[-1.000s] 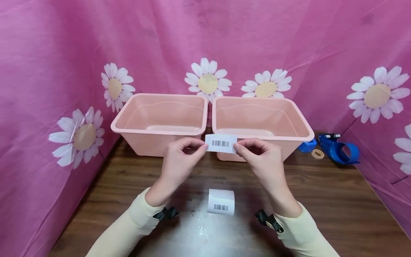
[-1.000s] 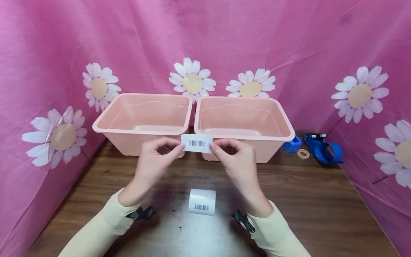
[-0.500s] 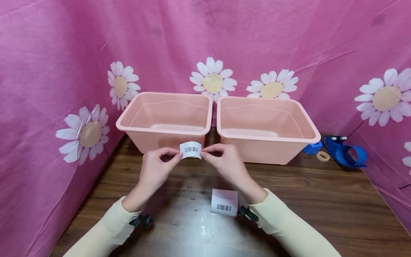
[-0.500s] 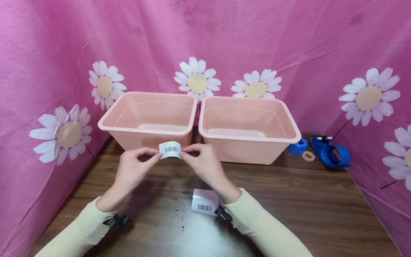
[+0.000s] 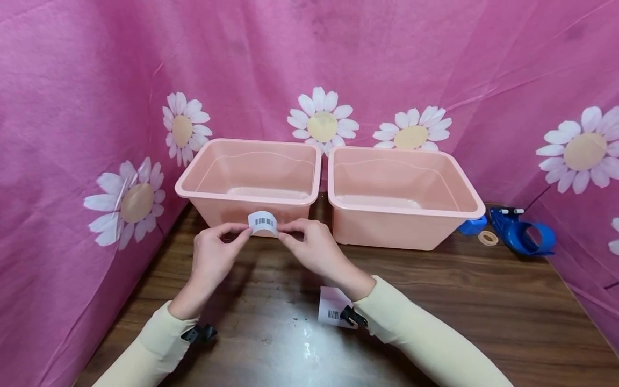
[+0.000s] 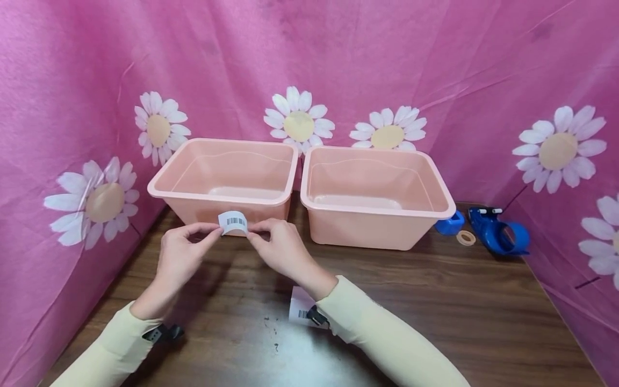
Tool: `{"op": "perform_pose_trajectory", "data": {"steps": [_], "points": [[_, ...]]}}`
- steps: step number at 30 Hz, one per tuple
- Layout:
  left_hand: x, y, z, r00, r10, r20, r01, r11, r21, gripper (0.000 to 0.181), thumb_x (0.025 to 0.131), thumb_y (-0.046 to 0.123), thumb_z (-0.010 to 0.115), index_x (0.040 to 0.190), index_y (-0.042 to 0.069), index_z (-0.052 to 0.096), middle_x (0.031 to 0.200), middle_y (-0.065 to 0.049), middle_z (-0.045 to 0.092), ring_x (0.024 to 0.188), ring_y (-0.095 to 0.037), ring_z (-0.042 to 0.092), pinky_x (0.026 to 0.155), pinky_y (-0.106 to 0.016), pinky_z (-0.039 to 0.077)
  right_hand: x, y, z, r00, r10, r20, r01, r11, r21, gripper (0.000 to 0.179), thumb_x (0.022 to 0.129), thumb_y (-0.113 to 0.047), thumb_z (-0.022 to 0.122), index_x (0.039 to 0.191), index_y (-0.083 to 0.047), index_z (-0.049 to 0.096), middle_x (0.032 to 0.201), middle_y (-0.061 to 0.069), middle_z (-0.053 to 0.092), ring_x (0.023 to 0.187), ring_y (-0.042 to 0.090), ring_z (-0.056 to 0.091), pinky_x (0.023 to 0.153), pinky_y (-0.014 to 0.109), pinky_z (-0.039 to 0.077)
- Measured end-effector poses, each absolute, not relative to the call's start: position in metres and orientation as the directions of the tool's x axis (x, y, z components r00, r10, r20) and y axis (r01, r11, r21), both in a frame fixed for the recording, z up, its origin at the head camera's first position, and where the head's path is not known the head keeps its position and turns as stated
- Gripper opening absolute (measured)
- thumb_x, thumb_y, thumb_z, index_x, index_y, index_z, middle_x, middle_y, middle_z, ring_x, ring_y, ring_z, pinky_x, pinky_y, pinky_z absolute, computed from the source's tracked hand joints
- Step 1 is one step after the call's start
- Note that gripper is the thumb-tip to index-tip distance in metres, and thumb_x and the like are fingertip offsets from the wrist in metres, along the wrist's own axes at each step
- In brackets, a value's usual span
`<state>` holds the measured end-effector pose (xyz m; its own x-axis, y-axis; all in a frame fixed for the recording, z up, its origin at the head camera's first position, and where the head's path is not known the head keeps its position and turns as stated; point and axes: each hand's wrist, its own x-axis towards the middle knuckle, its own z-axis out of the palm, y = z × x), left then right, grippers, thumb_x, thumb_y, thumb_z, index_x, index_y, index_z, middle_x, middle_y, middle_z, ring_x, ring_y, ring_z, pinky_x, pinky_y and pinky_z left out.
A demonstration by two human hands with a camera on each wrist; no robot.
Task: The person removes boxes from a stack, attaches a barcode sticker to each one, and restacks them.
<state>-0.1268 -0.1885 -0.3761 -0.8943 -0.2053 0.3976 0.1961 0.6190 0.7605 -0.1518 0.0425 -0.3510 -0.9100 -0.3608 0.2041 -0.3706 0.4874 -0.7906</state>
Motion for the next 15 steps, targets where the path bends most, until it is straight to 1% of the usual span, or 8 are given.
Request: {"op": "perform_pose_trajectory", "data": {"steps": [6,11,15], "points": [[-0.132,-0.198,-0.384,-0.873,-0.239,0.425,0.185,0.643,0.743,0.009,0.097,0.019,0.089,0.102,0.012,0.091,0.092,-0.008,0.087,0.073,0.001,0.065,0.065,-0.011,0.043,-0.158,0.027,-0.357,-0.909,-0.363,0.203,-0.372,0.493,-0.786,0.026,0.106,-0.022,0.076,0.128,-0.009,0.085,0.129,0.008,0.083,0.129,0.025,0.076,0.11,0.047,0.062],[-0.139,-0.205,-0.39,-0.848,-0.29,0.444,0.165,0.653,0.74,0.01,0.096,0.02,0.089,0.099,0.01,0.09,0.089,-0.009,0.086,0.07,-0.005,0.061,0.063,-0.016,0.04,-0.165,0.012,-0.36,-0.901,-0.368,0.23,-0.4,0.503,-0.766,0.027,0.106,-0.021,0.075,0.128,-0.007,0.084,0.129,0.01,0.083,0.126,0.025,0.076,0.108,0.046,0.062],[-0.143,-0.208,-0.393,-0.843,-0.305,0.443,0.148,0.66,0.736,0.011,0.096,0.021,0.088,0.1,0.011,0.09,0.089,-0.008,0.086,0.071,-0.005,0.06,0.063,-0.017,0.039,-0.17,0.001,-0.362,-0.893,-0.377,0.244,-0.419,0.502,-0.756,0.028,0.105,-0.019,0.076,0.128,-0.005,0.084,0.127,0.011,0.082,0.115,0.023,0.078,0.099,0.039,0.065]]}}
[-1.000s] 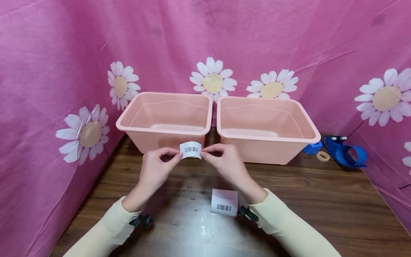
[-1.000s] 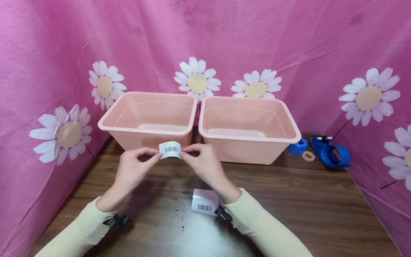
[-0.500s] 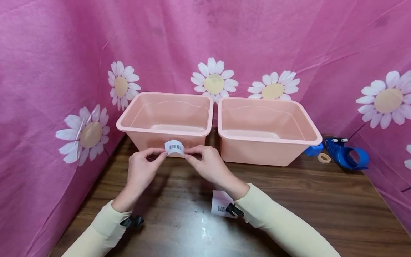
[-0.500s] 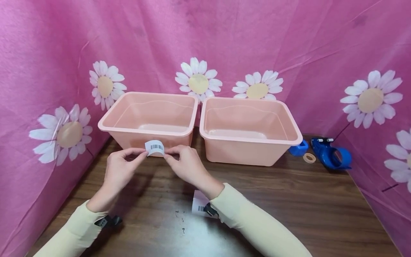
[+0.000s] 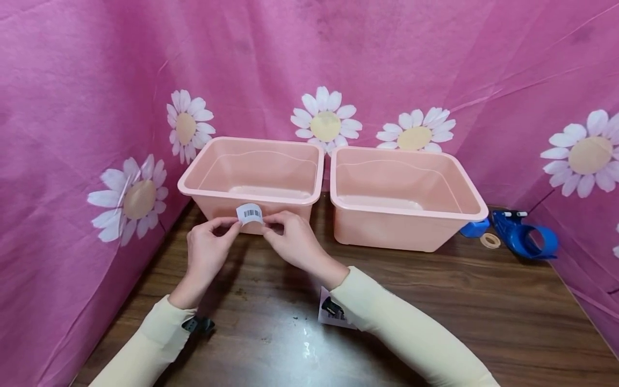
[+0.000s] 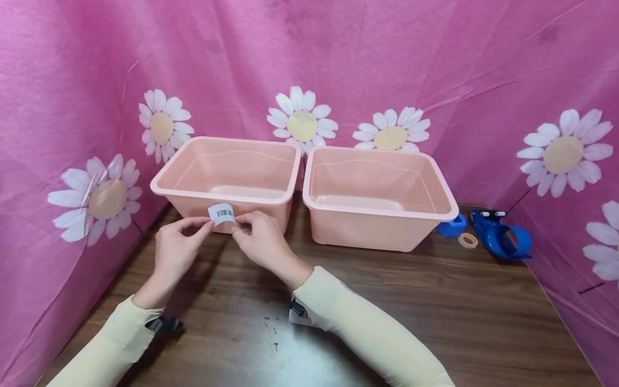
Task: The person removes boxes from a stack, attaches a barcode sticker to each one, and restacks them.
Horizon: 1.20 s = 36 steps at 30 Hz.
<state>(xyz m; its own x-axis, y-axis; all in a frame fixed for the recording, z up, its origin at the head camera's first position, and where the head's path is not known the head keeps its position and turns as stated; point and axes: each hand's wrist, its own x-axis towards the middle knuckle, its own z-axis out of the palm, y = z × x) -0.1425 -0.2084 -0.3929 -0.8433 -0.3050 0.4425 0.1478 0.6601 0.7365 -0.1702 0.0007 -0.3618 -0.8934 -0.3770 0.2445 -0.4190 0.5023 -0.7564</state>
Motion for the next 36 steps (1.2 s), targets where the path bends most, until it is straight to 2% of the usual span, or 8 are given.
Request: {"op": "perform_pose_trajectory", "data": {"steps": [3,8,14,18,22,30,36], "points": [[-0.145,-0.209,-0.394,-0.848,-0.306,0.432,0.137,0.661,0.738,0.012,0.097,0.021,0.088,0.101,0.011,0.09,0.09,-0.008,0.087,0.073,-0.005,0.063,0.065,-0.016,0.04,-0.172,-0.004,-0.362,-0.895,-0.377,0.24,-0.415,0.502,-0.758,0.029,0.105,-0.019,0.076,0.129,-0.004,0.083,0.128,0.011,0.081,0.109,0.022,0.078,0.094,0.035,0.065],[-0.146,-0.21,-0.396,-0.849,-0.309,0.429,0.132,0.662,0.738,0.013,0.096,0.022,0.089,0.103,0.011,0.09,0.092,-0.008,0.087,0.073,-0.005,0.063,0.065,-0.015,0.04,-0.173,-0.006,-0.362,-0.903,-0.365,0.226,-0.396,0.508,-0.765,0.03,0.105,-0.019,0.077,0.13,-0.003,0.082,0.129,0.012,0.081,0.113,0.024,0.078,0.1,0.04,0.065],[-0.149,-0.211,-0.397,-0.853,-0.298,0.429,0.148,0.651,0.745,0.015,0.097,0.019,0.088,0.108,0.009,0.089,0.094,-0.012,0.087,0.072,0.01,0.062,0.066,-0.007,0.043,-0.177,-0.005,-0.365,-0.91,-0.348,0.225,-0.386,0.512,-0.767,0.031,0.105,-0.02,0.076,0.13,-0.002,0.082,0.127,0.012,0.082,0.112,0.023,0.079,0.101,0.039,0.066],[-0.15,-0.21,-0.396,-0.859,-0.288,0.423,0.16,0.634,0.757,0.016,0.097,0.014,0.088,0.111,0.006,0.088,0.096,-0.014,0.087,0.075,0.013,0.062,0.067,-0.003,0.044,-0.18,-0.005,-0.365,-0.913,-0.343,0.223,-0.379,0.506,-0.775,0.031,0.105,-0.019,0.075,0.129,-0.001,0.082,0.124,0.013,0.083,0.108,0.024,0.08,0.098,0.038,0.067],[-0.153,-0.21,-0.396,-0.862,-0.279,0.423,0.167,0.631,0.757,0.018,0.097,0.012,0.087,0.113,0.005,0.088,0.098,-0.015,0.087,0.078,0.005,0.068,0.069,-0.002,0.044,-0.182,-0.005,-0.364,-0.918,-0.333,0.217,-0.366,0.496,-0.787,0.032,0.105,-0.018,0.075,0.131,0.0,0.08,0.121,0.013,0.084,0.106,0.024,0.081,0.095,0.037,0.067],[-0.155,-0.211,-0.398,-0.858,-0.282,0.429,0.162,0.644,0.748,0.02,0.096,0.014,0.088,0.115,0.005,0.087,0.098,-0.015,0.087,0.087,-0.029,0.082,0.072,-0.002,0.044,-0.182,-0.007,-0.37,-0.92,-0.317,0.229,-0.367,0.497,-0.786,0.034,0.104,-0.018,0.076,0.132,0.0,0.08,0.115,0.011,0.085,0.101,0.02,0.08,0.092,0.034,0.067],[-0.156,-0.212,-0.397,-0.858,-0.287,0.426,0.151,0.652,0.743,0.023,0.097,0.017,0.088,0.117,0.005,0.087,0.102,-0.014,0.087,0.089,-0.03,0.083,0.073,-0.002,0.045,-0.18,-0.006,-0.37,-0.927,-0.306,0.219,-0.355,0.516,-0.78,0.037,0.103,-0.021,0.075,0.133,0.0,0.079,0.116,0.01,0.084,0.104,0.02,0.079,0.096,0.037,0.067]]}}
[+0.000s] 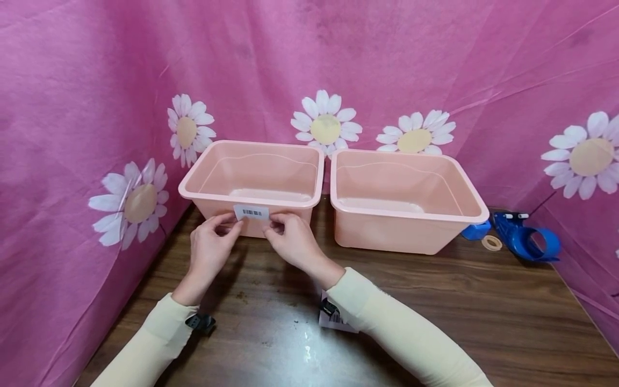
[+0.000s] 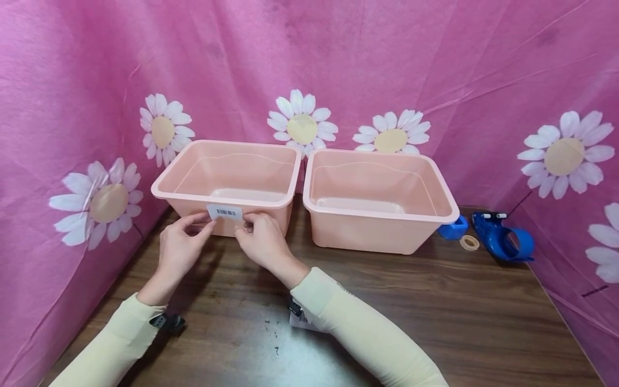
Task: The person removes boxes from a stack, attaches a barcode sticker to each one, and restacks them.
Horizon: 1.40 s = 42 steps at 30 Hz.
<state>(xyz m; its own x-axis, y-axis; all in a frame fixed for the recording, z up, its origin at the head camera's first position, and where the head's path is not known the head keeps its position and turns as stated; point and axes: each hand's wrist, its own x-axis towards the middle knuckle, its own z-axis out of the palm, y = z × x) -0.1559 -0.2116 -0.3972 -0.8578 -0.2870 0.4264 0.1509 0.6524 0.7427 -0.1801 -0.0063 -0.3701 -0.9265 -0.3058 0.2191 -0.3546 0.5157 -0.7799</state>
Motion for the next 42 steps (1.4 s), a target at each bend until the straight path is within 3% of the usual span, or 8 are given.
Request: {"op": "perform_pose_trajectory", "data": {"steps": [11,17,26,31,34,39,42], "points": [[-0.155,-0.215,-0.4,-0.867,-0.277,0.414,0.137,0.666,0.734,0.026,0.097,0.018,0.087,0.12,0.005,0.086,0.11,-0.014,0.087,0.093,-0.036,0.084,0.075,-0.004,0.046,-0.177,-0.003,-0.372,-0.927,-0.316,0.201,-0.347,0.521,-0.78,0.037,0.104,-0.021,0.075,0.133,0.0,0.079,0.12,0.011,0.084,0.108,0.023,0.081,0.099,0.038,0.067],[-0.152,-0.216,-0.403,-0.87,-0.273,0.411,0.138,0.666,0.733,0.025,0.097,0.017,0.087,0.12,0.006,0.086,0.106,-0.014,0.087,0.092,-0.035,0.084,0.073,0.0,0.043,-0.176,0.001,-0.372,-0.927,-0.316,0.2,-0.346,0.524,-0.778,0.036,0.104,-0.023,0.075,0.134,-0.002,0.08,0.123,0.01,0.084,0.111,0.022,0.081,0.101,0.039,0.066],[-0.155,-0.21,-0.402,-0.877,-0.213,0.43,0.223,0.613,0.758,0.02,0.099,0.017,0.087,0.117,0.008,0.087,0.103,-0.013,0.087,0.085,0.0,0.074,0.075,-0.001,0.049,-0.184,-0.006,-0.378,-0.91,-0.363,0.199,-0.356,0.44,-0.824,0.04,0.105,-0.022,0.071,0.141,-0.005,0.076,0.138,0.01,0.08,0.128,0.026,0.077,0.112,0.041,0.063],[-0.158,-0.205,-0.4,-0.884,-0.165,0.437,0.277,0.568,0.775,0.024,0.099,0.012,0.086,0.122,0.004,0.084,0.113,-0.017,0.086,0.097,-0.021,0.081,0.082,-0.004,0.055,-0.196,-0.019,-0.395,-0.915,-0.355,0.191,-0.335,0.405,-0.851,0.044,0.104,-0.031,0.076,0.144,-0.013,0.076,0.146,0.004,0.077,0.133,0.018,0.074,0.112,0.032,0.061],[-0.158,-0.204,-0.4,-0.892,-0.155,0.425,0.279,0.55,0.787,0.028,0.1,0.011,0.086,0.126,0.003,0.083,0.12,-0.018,0.084,0.106,-0.034,0.082,0.086,-0.005,0.057,-0.195,-0.02,-0.393,-0.924,-0.34,0.176,-0.304,0.374,-0.876,0.045,0.104,-0.032,0.076,0.145,-0.013,0.075,0.149,0.005,0.075,0.134,0.02,0.074,0.113,0.033,0.062],[-0.156,-0.208,-0.403,-0.894,-0.18,0.409,0.255,0.545,0.799,0.031,0.099,0.011,0.086,0.128,0.002,0.081,0.126,-0.017,0.083,0.11,-0.038,0.082,0.089,-0.005,0.057,-0.185,-0.013,-0.381,-0.917,-0.349,0.192,-0.319,0.357,-0.878,0.045,0.106,-0.025,0.072,0.147,-0.007,0.073,0.15,0.012,0.073,0.137,0.031,0.072,0.117,0.047,0.06],[-0.156,-0.212,-0.404,-0.9,-0.189,0.394,0.236,0.548,0.802,0.032,0.099,0.012,0.086,0.129,0.003,0.081,0.127,-0.017,0.082,0.111,-0.038,0.082,0.088,-0.007,0.058,-0.181,-0.007,-0.377,-0.919,-0.349,0.182,-0.309,0.354,-0.883,0.045,0.107,-0.022,0.071,0.148,-0.004,0.071,0.151,0.014,0.072,0.139,0.032,0.07,0.119,0.049,0.059]]}}
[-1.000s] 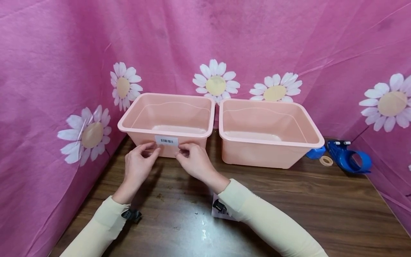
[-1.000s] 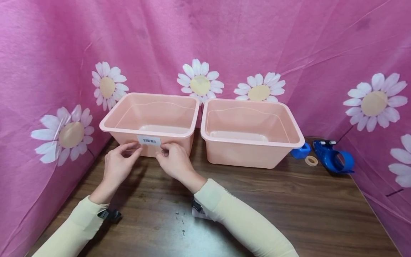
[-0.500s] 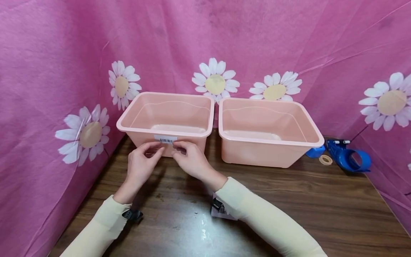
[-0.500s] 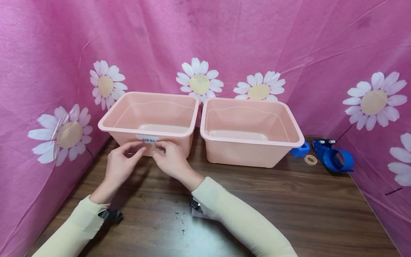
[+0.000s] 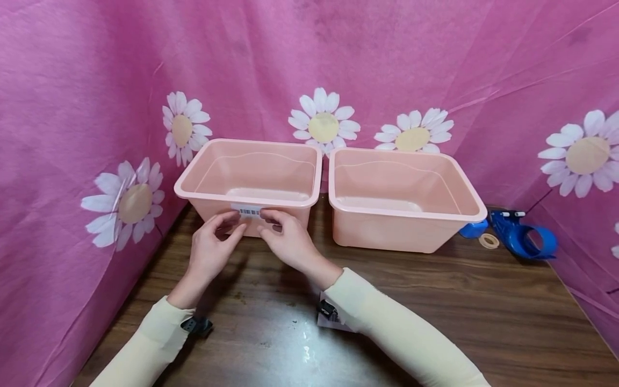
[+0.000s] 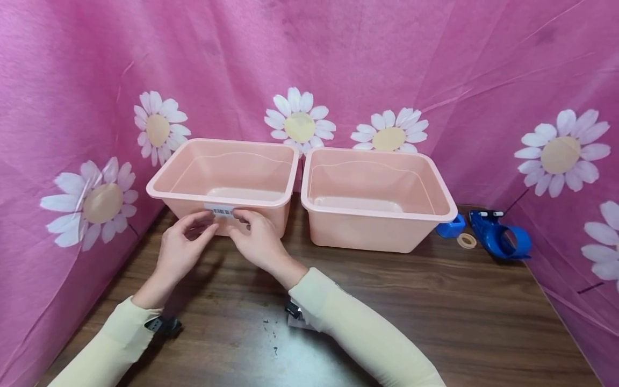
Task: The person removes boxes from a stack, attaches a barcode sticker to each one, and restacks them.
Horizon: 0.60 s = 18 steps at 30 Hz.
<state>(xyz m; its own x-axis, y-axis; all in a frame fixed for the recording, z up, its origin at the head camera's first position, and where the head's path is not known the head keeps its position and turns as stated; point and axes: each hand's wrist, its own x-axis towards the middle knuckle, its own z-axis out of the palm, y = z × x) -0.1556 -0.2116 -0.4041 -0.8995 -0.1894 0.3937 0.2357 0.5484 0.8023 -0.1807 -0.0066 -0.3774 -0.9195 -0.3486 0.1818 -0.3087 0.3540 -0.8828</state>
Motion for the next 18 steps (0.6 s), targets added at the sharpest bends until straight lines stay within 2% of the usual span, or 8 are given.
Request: {"op": "perform_pose_trajectory", "data": {"steps": [7,10,16,18], "points": [[-0.155,-0.216,-0.406,-0.903,-0.184,0.388,0.223,0.571,0.79,0.032,0.1,0.015,0.086,0.13,0.004,0.08,0.127,-0.017,0.082,0.112,-0.038,0.081,0.09,-0.006,0.057,-0.178,0.006,-0.38,-0.929,-0.334,0.158,-0.286,0.38,-0.88,0.043,0.106,-0.017,0.072,0.147,-0.004,0.071,0.147,0.015,0.074,0.138,0.03,0.071,0.118,0.045,0.06],[-0.153,-0.216,-0.407,-0.908,-0.189,0.373,0.207,0.571,0.795,0.032,0.101,0.017,0.085,0.13,0.005,0.081,0.127,-0.016,0.082,0.11,-0.033,0.081,0.09,-0.007,0.058,-0.179,0.009,-0.38,-0.924,-0.35,0.153,-0.29,0.382,-0.878,0.042,0.107,-0.017,0.072,0.147,-0.005,0.072,0.147,0.014,0.075,0.137,0.031,0.072,0.117,0.047,0.06],[-0.15,-0.213,-0.405,-0.95,-0.16,0.267,0.17,0.452,0.876,0.034,0.105,0.02,0.081,0.135,0.003,0.078,0.131,-0.02,0.081,0.103,0.007,0.072,0.091,-0.003,0.054,-0.178,0.013,-0.38,-0.912,-0.382,0.149,-0.307,0.395,-0.866,0.043,0.107,-0.024,0.074,0.146,-0.006,0.073,0.147,0.01,0.076,0.135,0.034,0.074,0.116,0.051,0.06],[-0.149,-0.211,-0.403,-0.961,-0.14,0.238,0.163,0.406,0.899,0.035,0.107,0.02,0.079,0.136,0.002,0.077,0.134,-0.021,0.08,0.102,0.015,0.068,0.092,-0.003,0.054,-0.176,0.015,-0.379,-0.911,-0.384,0.151,-0.314,0.409,-0.857,0.044,0.106,-0.027,0.075,0.146,-0.007,0.073,0.147,0.009,0.076,0.134,0.034,0.075,0.115,0.05,0.061]]}}
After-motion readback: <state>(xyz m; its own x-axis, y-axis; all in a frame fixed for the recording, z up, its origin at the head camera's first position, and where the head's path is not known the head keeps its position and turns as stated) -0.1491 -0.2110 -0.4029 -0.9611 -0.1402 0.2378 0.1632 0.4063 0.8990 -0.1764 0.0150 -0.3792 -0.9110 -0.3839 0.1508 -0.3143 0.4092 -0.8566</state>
